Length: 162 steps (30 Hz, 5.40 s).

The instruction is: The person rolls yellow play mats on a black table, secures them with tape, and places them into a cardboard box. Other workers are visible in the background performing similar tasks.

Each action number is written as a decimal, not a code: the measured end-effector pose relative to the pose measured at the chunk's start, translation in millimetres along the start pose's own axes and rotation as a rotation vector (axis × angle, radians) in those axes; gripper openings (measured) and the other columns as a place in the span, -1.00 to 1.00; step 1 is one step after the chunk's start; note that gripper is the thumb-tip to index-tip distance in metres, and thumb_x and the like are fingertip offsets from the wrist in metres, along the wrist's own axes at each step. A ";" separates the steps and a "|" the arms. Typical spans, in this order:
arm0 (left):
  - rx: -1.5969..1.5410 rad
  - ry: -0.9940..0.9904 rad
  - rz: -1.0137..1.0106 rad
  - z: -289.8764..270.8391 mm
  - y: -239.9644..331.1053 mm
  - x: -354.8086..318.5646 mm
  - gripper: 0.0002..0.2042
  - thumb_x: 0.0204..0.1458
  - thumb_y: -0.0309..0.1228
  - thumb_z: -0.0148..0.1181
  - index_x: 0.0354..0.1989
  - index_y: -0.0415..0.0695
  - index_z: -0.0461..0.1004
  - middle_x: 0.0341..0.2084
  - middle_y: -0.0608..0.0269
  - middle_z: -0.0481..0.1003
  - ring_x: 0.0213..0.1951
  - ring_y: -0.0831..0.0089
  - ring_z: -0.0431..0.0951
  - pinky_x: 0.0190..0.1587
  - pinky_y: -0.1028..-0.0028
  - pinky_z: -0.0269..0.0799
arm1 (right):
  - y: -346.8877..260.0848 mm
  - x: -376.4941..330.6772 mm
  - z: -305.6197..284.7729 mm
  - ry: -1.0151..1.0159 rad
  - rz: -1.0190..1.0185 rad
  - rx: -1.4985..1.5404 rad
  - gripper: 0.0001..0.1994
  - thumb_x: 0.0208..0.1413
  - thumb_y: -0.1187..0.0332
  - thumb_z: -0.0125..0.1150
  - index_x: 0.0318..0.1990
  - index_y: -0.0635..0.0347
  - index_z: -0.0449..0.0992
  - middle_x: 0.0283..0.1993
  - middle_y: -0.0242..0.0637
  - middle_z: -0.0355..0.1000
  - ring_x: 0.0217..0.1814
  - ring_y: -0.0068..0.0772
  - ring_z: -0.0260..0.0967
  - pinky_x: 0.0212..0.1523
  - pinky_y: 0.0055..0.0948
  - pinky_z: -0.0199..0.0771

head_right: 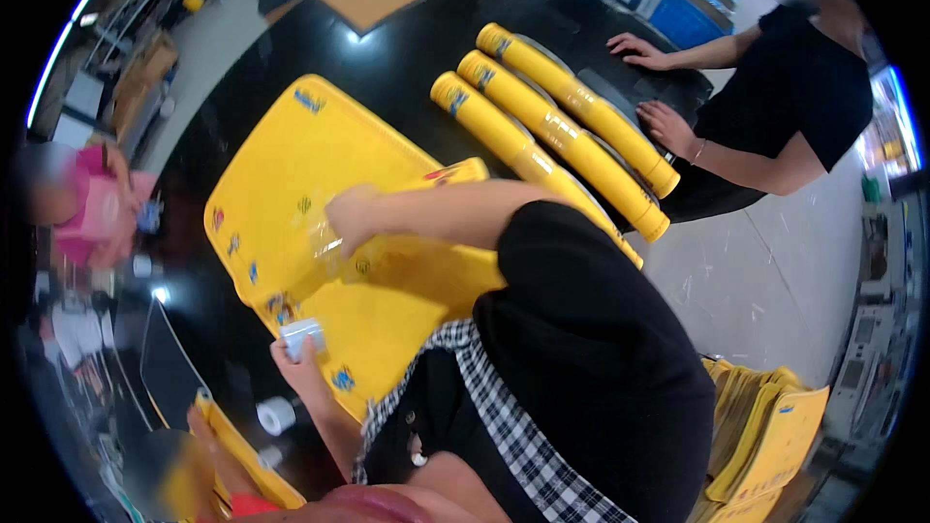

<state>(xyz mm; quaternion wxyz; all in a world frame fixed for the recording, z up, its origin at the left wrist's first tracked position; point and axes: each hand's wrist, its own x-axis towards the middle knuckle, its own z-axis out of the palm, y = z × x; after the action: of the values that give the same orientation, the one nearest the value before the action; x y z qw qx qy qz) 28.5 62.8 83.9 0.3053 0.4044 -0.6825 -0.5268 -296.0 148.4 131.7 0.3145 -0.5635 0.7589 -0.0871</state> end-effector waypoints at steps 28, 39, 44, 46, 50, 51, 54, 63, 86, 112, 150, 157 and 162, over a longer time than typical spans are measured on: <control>0.556 0.086 -0.437 -59.2 -98.0 -123.8 -0.54 0.23 -0.06 0.16 -0.10 -0.34 0.47 -0.25 -0.16 0.60 -0.14 -0.02 0.64 -0.09 0.16 0.50 | 120.2 -177.4 143.5 0.594 0.547 0.233 -0.27 0.09 -0.01 0.38 0.24 0.40 0.33 0.10 0.16 0.48 0.12 0.09 0.49 0.11 -0.11 0.51; 0.668 0.215 -0.261 -35.1 -72.5 -68.4 -0.53 0.27 -0.21 0.10 0.27 -0.20 0.33 0.03 -0.13 0.56 0.07 -0.01 0.59 0.09 0.13 0.48 | 54.5 -132.0 17.8 0.391 -0.022 1.463 -0.54 0.24 0.24 0.25 0.23 0.26 0.43 0.08 -0.18 0.55 0.05 -0.32 0.54 0.12 -0.31 0.53; 0.867 -0.272 -0.154 47.6 -36.9 -32.1 -0.59 0.28 -0.12 -0.01 0.04 -0.17 0.57 -0.17 0.10 0.67 0.06 0.13 0.60 0.03 0.13 0.49 | -84.6 -114.0 -102.0 0.357 -0.380 1.708 -0.47 0.18 0.14 0.31 0.15 0.39 0.45 -0.03 0.00 0.58 -0.07 -0.10 0.60 0.04 -0.14 0.62; 0.995 -0.377 -0.186 68.4 -53.4 -37.0 -0.59 0.28 -0.12 0.00 0.06 -0.17 0.56 -0.15 0.10 0.66 0.05 0.13 0.60 0.04 0.13 0.50 | -163.5 -116.9 -98.4 0.280 -0.467 1.500 -0.50 0.11 0.09 0.38 0.01 0.36 0.51 -0.17 0.00 0.59 -0.19 -0.17 0.63 -0.11 -0.20 0.68; 0.947 -0.436 -0.217 72.4 -76.1 -68.5 -0.58 0.28 -0.11 0.01 0.10 -0.16 0.53 -0.11 0.10 0.65 0.03 0.13 0.61 0.04 0.15 0.51 | -235.1 -96.0 -46.8 0.003 -0.634 0.731 -0.50 0.16 0.04 0.39 0.08 0.25 0.54 -0.14 -0.22 0.59 -0.15 -0.45 0.57 -0.07 -0.40 0.59; 0.866 -0.426 -0.235 62.4 -79.9 -80.8 -0.58 0.29 -0.11 0.02 0.11 -0.16 0.53 -0.10 0.10 0.65 0.03 0.13 0.61 0.05 0.15 0.51 | -229.6 -78.9 -23.6 -0.027 -0.540 0.692 -0.50 0.21 0.04 0.34 0.10 0.29 0.52 -0.09 -0.23 0.58 -0.10 -0.45 0.53 -0.01 -0.39 0.56; 0.342 -0.285 -0.396 19.5 -92.9 -119.6 -0.57 0.29 -0.10 0.03 0.13 -0.15 0.51 -0.08 0.11 0.64 0.02 0.13 0.61 0.05 0.16 0.52 | -175.2 -47.5 36.3 -0.208 -0.561 0.762 -0.48 0.34 -0.05 0.10 0.01 0.34 0.59 -0.01 -0.04 0.58 0.01 -0.25 0.53 0.09 -0.26 0.48; -1.246 0.195 -0.407 -46.1 -55.4 -135.6 -0.54 0.29 -0.08 0.07 0.22 -0.13 0.47 0.01 0.12 0.61 -0.01 0.13 0.63 0.06 0.18 0.55 | 39.2 -142.3 119.9 0.664 0.418 -0.021 -0.17 0.09 -0.09 0.33 0.37 0.31 0.25 0.44 0.24 0.11 0.47 0.28 0.07 0.39 0.09 0.18; -0.339 0.344 -0.601 -9.4 -32.4 -142.1 -0.44 0.22 -0.19 0.20 0.32 -0.09 0.18 0.10 0.05 0.47 0.07 0.12 0.57 -0.07 0.07 0.62 | 90.7 -105.7 125.4 0.675 0.332 0.076 -0.49 0.15 0.25 0.35 0.23 0.05 0.33 0.12 0.04 0.45 0.11 0.13 0.48 0.07 -0.05 0.52; 0.926 0.028 0.756 50.3 -71.6 -180.0 -0.84 0.03 -0.28 0.33 -0.24 0.02 0.57 -0.22 0.32 0.55 -0.10 0.26 0.53 -0.09 0.27 0.52 | 14.0 -177.3 242.3 0.641 -0.395 -0.155 -0.84 0.07 0.24 0.32 -0.18 -0.07 0.61 0.17 -0.39 0.48 0.30 -0.14 0.33 0.24 -0.17 0.38; 0.861 -0.037 0.632 118.8 -54.7 -169.3 -0.73 0.06 -0.48 0.29 -0.05 -0.16 0.51 -0.12 0.07 0.47 -0.03 0.04 0.46 0.05 0.12 0.42 | 6.9 -168.7 235.3 0.732 -0.214 -0.009 -0.88 0.14 0.26 0.22 -0.18 -0.08 0.57 -0.16 -0.36 0.37 -0.05 -0.22 0.32 -0.03 -0.24 0.40; 0.743 -0.018 0.637 113.7 -62.1 -176.2 -0.74 0.02 -0.50 0.31 -0.08 -0.13 0.56 -0.14 0.08 0.47 -0.07 0.06 0.46 0.01 0.12 0.40 | 8.0 -176.3 238.8 0.702 -0.265 -0.014 -0.85 0.19 0.23 0.19 -0.13 -0.13 0.60 -0.14 -0.36 0.36 -0.03 -0.23 0.31 0.00 -0.23 0.36; 0.724 0.001 0.639 114.3 -65.4 -179.4 -0.77 0.04 -0.49 0.29 -0.10 -0.13 0.57 -0.15 0.10 0.44 -0.06 0.08 0.44 0.03 0.13 0.35 | 6.7 -178.5 238.7 0.722 -0.270 -0.091 -0.85 0.13 0.26 0.24 -0.15 -0.17 0.60 -0.17 -0.39 0.36 -0.07 -0.25 0.31 -0.07 -0.24 0.36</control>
<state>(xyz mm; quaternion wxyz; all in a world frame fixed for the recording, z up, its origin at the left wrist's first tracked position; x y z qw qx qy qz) 34.5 265.8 -7.1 0.2918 0.2553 -0.9119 -0.1348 -134.2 366.3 8.2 -0.0124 -0.6048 0.7429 -0.2867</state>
